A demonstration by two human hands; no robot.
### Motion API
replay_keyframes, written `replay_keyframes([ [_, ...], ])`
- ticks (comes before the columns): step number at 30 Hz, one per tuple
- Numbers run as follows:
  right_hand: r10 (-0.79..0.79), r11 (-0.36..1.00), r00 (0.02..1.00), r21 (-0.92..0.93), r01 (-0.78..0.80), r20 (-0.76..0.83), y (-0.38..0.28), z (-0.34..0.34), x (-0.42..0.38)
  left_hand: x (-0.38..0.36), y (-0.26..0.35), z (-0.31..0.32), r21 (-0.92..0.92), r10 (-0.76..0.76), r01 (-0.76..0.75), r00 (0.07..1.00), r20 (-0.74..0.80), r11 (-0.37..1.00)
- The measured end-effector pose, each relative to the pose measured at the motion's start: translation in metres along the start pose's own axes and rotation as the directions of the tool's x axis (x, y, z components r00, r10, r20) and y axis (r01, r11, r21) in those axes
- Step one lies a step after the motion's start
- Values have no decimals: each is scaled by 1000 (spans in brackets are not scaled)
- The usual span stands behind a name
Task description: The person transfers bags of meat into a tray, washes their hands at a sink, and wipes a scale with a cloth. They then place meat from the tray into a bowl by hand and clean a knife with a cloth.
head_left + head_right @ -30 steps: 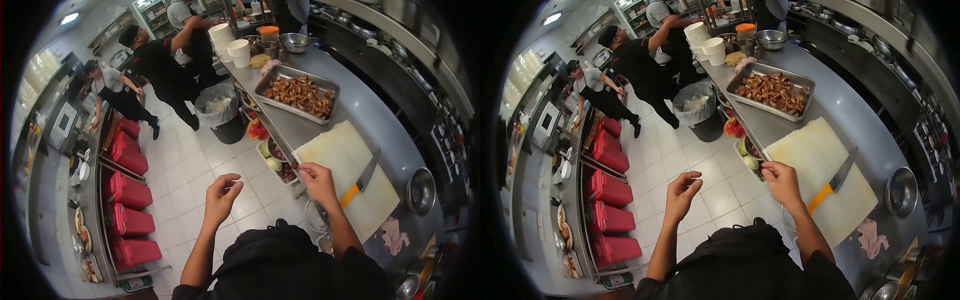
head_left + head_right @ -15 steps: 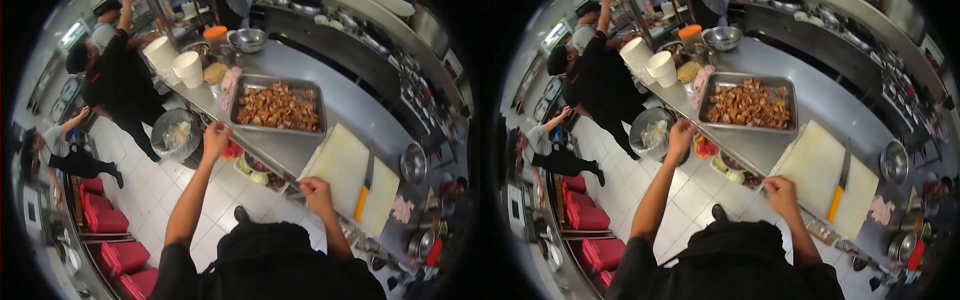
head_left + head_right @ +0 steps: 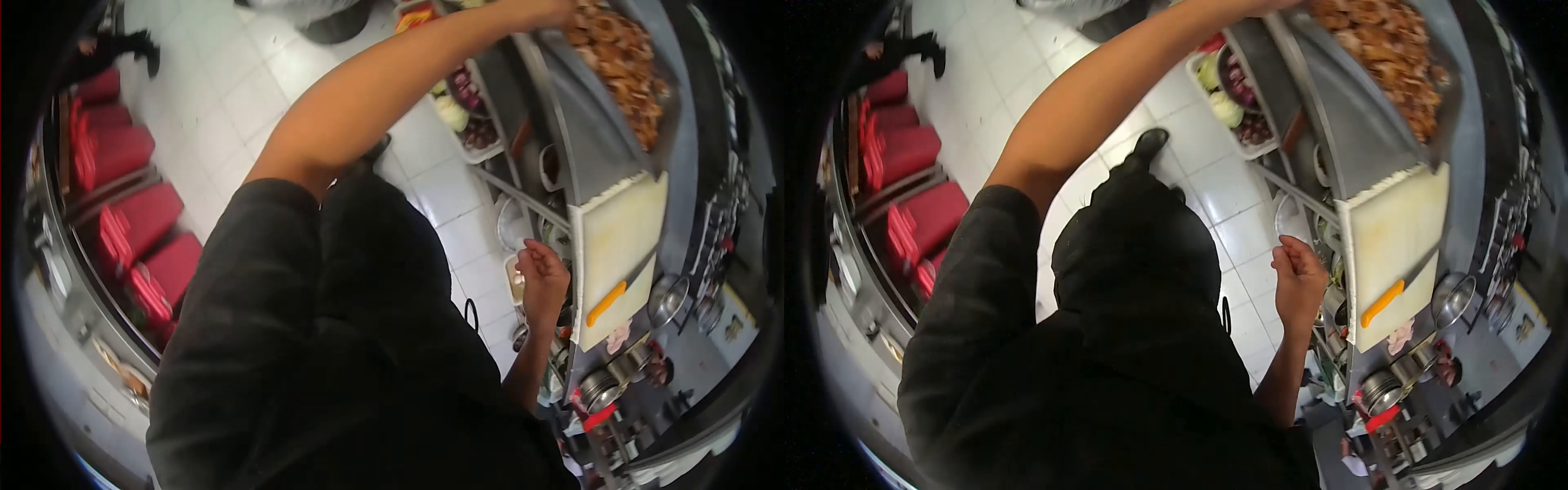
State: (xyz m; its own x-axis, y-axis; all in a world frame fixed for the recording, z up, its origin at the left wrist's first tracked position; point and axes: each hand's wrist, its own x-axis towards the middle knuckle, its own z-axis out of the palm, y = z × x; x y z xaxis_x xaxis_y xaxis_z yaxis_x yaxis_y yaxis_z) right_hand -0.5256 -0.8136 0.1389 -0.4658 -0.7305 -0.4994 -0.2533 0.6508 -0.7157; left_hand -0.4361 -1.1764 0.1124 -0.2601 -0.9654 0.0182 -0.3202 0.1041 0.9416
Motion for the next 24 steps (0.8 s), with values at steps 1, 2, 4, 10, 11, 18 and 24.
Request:
replay_keyframes([
  [1,-7,997,999,-75,11,42,7,5,1,-7,32,11,305,-264,292,956,-132,906],
  [2,-7,989,997,-149,19,79,14,9,-2,-8,57,34,532,-455,550,834,-312,644],
  [4,41,985,993,-170,-22,110,26,19,-6,-20,70,56,636,-539,689,701,-466,346],
  [10,92,956,977,-293,-33,191,68,40,-19,-85,2,59,-224,-4,-10,998,-65,974],
  [11,94,956,977,-292,-35,190,75,44,-21,-85,3,66,-126,18,-15,1000,22,992],
  [18,124,988,962,-115,-98,245,97,61,-12,-121,-12,61,-265,53,-14,988,142,964],
  [24,398,361,893,860,-361,208,172,69,152,-190,-70,8,-571,-115,208,974,195,794],
])
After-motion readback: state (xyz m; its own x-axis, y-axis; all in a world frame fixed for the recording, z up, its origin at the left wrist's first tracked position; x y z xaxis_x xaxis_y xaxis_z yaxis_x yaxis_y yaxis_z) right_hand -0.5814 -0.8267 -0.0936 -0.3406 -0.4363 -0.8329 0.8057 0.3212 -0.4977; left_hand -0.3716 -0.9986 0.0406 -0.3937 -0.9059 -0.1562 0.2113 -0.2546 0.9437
